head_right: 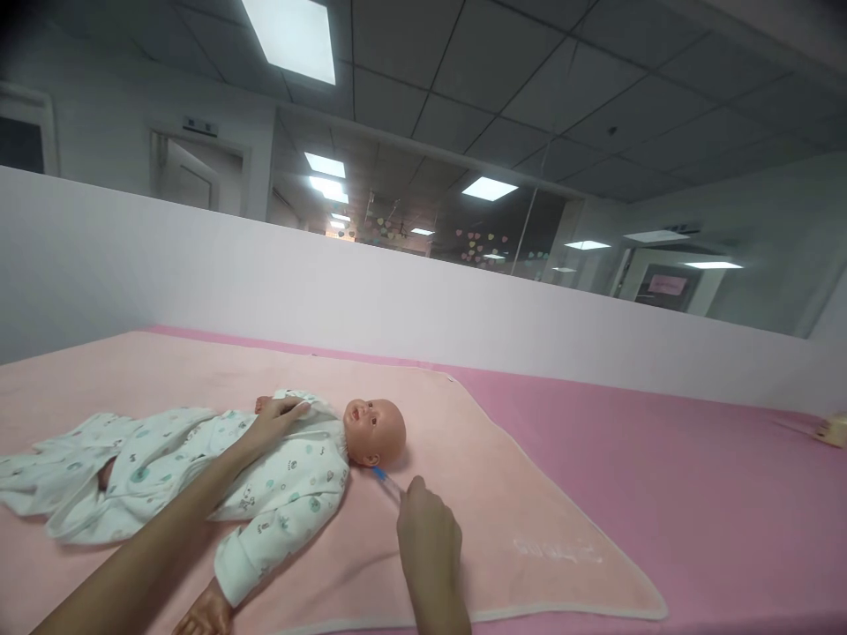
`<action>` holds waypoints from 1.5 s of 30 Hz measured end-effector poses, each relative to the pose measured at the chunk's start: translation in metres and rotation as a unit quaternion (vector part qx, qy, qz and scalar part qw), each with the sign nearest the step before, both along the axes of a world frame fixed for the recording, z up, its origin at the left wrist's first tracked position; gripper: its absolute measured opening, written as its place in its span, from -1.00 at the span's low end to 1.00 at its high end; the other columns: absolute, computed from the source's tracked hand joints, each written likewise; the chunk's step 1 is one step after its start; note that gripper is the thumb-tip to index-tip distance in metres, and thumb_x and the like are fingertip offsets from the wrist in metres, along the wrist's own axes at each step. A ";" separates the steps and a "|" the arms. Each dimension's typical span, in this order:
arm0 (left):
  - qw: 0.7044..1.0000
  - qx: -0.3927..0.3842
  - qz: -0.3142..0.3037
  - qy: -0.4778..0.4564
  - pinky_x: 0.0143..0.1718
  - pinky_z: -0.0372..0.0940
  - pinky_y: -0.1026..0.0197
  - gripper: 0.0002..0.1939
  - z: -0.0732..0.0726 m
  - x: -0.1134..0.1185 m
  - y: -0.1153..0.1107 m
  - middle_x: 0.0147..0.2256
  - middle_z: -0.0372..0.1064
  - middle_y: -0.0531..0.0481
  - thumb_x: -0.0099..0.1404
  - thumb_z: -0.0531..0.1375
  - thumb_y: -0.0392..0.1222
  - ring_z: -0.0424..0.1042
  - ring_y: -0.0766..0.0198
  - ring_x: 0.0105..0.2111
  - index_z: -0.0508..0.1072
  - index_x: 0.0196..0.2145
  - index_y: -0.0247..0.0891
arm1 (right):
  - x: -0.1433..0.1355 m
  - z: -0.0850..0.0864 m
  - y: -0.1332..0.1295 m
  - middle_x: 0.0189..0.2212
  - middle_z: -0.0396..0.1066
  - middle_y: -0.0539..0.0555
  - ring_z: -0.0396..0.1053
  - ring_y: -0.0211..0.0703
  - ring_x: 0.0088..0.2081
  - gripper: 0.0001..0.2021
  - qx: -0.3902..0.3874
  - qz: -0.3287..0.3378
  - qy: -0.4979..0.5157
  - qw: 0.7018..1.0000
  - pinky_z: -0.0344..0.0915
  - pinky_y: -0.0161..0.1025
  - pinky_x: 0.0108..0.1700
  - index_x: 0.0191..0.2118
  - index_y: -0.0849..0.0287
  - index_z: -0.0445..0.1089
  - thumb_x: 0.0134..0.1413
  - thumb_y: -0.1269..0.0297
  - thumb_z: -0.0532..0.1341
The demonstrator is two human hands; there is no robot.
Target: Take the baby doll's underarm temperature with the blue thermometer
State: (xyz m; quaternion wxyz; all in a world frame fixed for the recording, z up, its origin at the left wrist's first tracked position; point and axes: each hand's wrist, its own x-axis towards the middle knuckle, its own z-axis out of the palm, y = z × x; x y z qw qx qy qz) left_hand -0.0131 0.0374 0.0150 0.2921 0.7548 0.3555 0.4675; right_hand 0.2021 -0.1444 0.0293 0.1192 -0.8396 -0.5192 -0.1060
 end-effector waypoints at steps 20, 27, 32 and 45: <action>0.971 -0.138 -0.020 -0.194 -0.25 0.28 0.18 -0.56 -0.001 -0.002 0.000 -0.38 0.47 -0.08 0.01 0.16 0.16 0.41 0.13 -0.28 0.49 -0.37 -0.30 | -0.108 0.016 0.155 -0.43 0.45 0.19 0.43 -0.17 -0.38 -0.79 0.007 0.248 -0.076 0.966 0.21 -0.38 -0.43 -0.38 0.25 0.41 0.05 0.55 0.04; 0.961 -0.160 0.073 -0.214 -0.26 0.29 0.15 -0.48 0.014 -0.009 0.033 -0.21 0.42 -0.20 0.18 -0.05 0.09 0.41 0.16 -0.25 0.35 -0.09 -0.35 | -0.112 0.005 0.154 -0.37 0.45 0.21 0.44 -0.15 -0.30 -0.74 0.010 0.240 -0.075 0.968 0.28 -0.38 -0.37 -0.34 0.29 0.41 0.06 0.61 -0.01; 0.964 0.096 0.140 0.205 -0.04 0.12 0.07 -0.53 0.007 -0.007 0.069 -0.06 0.34 -0.14 0.06 0.10 -0.27 0.27 0.07 -0.02 0.30 -0.02 -0.20 | -0.112 -0.001 0.153 -0.36 0.45 0.17 0.44 -0.11 -0.31 -0.70 0.020 0.232 -0.078 0.969 0.31 -0.31 -0.38 -0.34 0.26 0.41 0.06 0.64 -0.03; 0.872 0.218 0.207 0.387 -0.14 0.09 0.01 -0.77 0.000 -0.002 0.028 -0.26 0.31 -0.29 0.12 -0.03 -0.45 0.27 -0.03 -0.17 0.38 -0.33 -0.36 | -0.107 -0.007 0.140 -0.28 0.37 0.24 0.39 -0.09 -0.27 -0.75 0.049 0.261 -0.086 0.960 0.31 -0.26 -0.36 -0.34 0.29 0.40 0.03 0.60 0.00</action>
